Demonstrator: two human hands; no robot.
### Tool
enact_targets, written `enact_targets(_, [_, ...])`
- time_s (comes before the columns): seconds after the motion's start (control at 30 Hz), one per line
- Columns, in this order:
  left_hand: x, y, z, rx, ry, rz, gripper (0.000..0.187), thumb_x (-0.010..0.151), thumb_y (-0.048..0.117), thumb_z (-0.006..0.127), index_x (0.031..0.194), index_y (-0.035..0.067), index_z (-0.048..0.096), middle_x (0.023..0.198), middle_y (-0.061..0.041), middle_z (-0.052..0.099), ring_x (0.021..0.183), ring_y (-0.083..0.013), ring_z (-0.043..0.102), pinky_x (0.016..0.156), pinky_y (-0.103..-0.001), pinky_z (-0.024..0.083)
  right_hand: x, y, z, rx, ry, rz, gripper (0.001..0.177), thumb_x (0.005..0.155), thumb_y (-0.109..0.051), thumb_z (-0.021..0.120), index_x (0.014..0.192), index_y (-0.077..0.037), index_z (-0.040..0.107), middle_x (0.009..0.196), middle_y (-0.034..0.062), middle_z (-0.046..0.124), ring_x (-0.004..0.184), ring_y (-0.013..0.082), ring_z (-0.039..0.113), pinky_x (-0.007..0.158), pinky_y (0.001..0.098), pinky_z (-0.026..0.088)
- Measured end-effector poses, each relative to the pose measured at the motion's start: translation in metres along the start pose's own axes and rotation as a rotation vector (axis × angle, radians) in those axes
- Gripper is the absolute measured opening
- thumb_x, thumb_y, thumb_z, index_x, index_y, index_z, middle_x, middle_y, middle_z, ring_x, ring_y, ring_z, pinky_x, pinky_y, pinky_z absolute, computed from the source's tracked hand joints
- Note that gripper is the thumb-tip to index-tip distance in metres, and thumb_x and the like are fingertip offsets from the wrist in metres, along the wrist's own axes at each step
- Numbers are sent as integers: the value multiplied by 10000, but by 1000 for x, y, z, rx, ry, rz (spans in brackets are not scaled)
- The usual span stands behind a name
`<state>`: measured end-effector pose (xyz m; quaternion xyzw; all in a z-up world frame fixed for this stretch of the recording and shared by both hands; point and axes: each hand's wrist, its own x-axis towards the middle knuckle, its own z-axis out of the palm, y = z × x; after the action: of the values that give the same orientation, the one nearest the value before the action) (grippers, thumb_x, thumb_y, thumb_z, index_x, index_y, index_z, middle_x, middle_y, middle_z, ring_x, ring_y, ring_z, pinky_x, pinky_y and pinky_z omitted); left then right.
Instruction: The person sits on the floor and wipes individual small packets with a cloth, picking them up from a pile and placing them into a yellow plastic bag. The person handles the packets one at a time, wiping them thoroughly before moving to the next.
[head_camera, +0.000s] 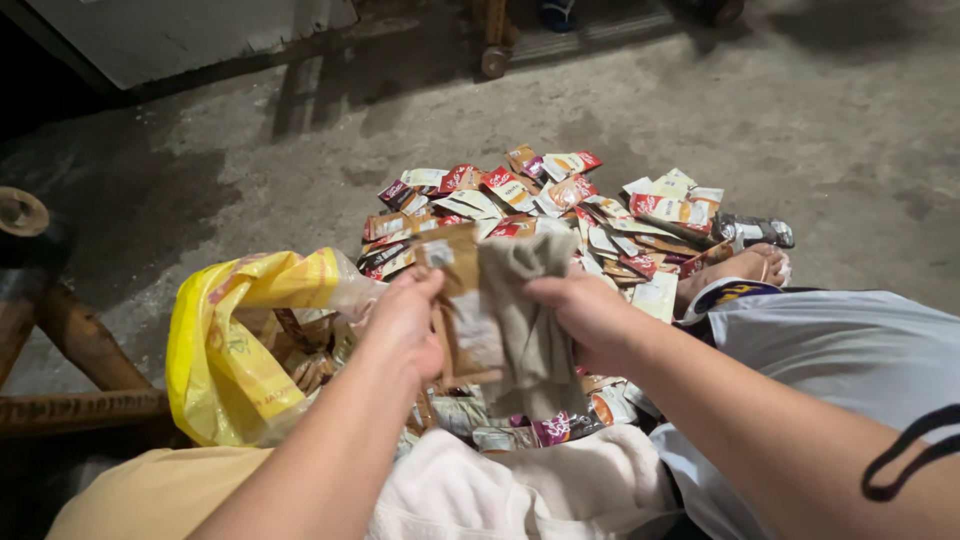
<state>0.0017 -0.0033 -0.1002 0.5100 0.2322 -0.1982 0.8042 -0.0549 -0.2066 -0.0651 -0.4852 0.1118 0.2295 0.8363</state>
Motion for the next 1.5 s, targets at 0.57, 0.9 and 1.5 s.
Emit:
enact_targets(0.57, [63,39,-175,-442,508,99,363,996,71,453,1337,136,560,1281,-149,621,1139,-340,606,940,-617,433,22,-12,-38,-250,361,-23,266,900,-70,600,1155,-35,668,1067,121,734,910,241,727,760,409,618])
enact_targets(0.9, [75,53,-203,-141,525,198,317,907,50,587,1206,131,656,1033,-117,687,801,-224,612,639,-393,423,37,3,-37,-316,338,4,265,910,-61,597,1165,-29,661,1074,108,735,929,228,714,779,394,604])
enact_targets(1.5, [118,-80,-54,1825,-198,79,323,889,206,649,1196,157,736,1677,-21,259,1513,-287,309,1211,-458,339,45,25,-46,-729,322,95,211,904,-148,646,1068,-47,730,849,92,712,726,193,623,644,358,509])
